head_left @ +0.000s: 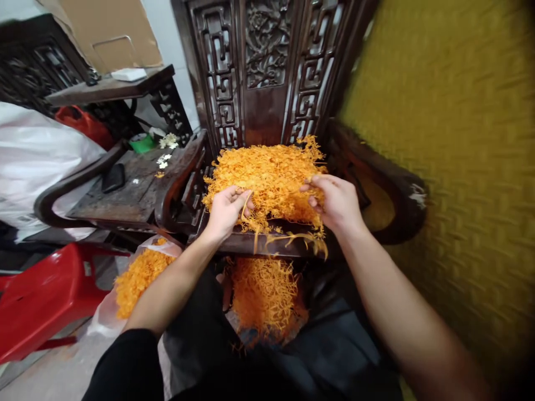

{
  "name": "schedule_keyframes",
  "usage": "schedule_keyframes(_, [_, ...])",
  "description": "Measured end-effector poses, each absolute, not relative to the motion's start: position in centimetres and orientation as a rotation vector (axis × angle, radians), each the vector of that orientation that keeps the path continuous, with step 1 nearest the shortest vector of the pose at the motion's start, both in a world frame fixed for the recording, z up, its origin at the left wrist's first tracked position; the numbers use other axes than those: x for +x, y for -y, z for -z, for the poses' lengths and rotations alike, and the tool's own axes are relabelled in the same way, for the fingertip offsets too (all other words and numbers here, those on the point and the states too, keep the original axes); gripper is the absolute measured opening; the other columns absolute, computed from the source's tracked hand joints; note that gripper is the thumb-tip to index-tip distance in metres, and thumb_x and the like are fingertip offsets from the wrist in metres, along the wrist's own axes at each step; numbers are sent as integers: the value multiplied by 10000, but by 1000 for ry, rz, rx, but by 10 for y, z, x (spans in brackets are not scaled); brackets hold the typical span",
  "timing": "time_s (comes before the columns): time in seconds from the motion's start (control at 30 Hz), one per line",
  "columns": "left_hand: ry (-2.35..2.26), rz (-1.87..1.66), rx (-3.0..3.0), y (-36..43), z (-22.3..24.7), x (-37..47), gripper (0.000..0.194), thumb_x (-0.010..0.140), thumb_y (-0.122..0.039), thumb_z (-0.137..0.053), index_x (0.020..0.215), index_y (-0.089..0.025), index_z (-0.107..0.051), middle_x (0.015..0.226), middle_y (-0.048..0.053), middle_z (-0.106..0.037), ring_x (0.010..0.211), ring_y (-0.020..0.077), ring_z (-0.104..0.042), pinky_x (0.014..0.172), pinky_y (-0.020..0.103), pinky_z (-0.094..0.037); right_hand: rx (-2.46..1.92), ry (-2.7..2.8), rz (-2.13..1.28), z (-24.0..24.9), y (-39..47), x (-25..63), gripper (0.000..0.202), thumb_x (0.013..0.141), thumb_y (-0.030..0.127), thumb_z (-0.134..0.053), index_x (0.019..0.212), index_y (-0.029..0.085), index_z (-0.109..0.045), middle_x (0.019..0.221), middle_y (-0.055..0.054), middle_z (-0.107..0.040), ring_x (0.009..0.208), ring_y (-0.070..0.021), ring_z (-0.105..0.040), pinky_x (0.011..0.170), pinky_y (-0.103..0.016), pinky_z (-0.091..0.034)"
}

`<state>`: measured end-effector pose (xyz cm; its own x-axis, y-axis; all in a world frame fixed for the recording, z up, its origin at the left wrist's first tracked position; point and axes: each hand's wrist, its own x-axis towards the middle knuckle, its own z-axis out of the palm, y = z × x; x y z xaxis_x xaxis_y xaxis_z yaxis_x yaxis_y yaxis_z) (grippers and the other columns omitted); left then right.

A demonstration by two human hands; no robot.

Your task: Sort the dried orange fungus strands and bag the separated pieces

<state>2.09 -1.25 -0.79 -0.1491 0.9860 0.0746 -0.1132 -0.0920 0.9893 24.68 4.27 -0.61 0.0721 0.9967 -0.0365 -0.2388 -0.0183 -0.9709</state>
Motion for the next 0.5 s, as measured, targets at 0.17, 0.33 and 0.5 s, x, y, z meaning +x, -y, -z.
schedule_keyframes(0.17, [-1199,-1406,1323,13,13,26,431,796,-525,-818,767,-175,-568,681,-1,-681,471,62,-554,451,192,-411,-1056,1085,-1217,8,-38,252,376,786,249,-692,1140,138,-758,953,-95,-776,455,-74,-545,364,-199,-245])
schedule_keyframes(0.33, [-1347,-1354,1534,15,24,34,396,888,-490,-719,738,-217,-474,624,-25,-626,465,92,-557,413,206,-351,-945,1111,-1554,7,-22,237,429,764,448,-847,1084,179,-754,750,13,-614,459,-47,-466,379,-195,-181])
schedule_keyframes(0.5, [-1504,-1302,1864,21,24,38,363,916,-369,-656,670,-216,-437,524,-50,-491,473,102,-494,458,223,-330,-877,1102,-1460,14,-32,224,486,717,607,-869,778,194,-620,613,60,-470,436,-47,-391,372,-209,-194])
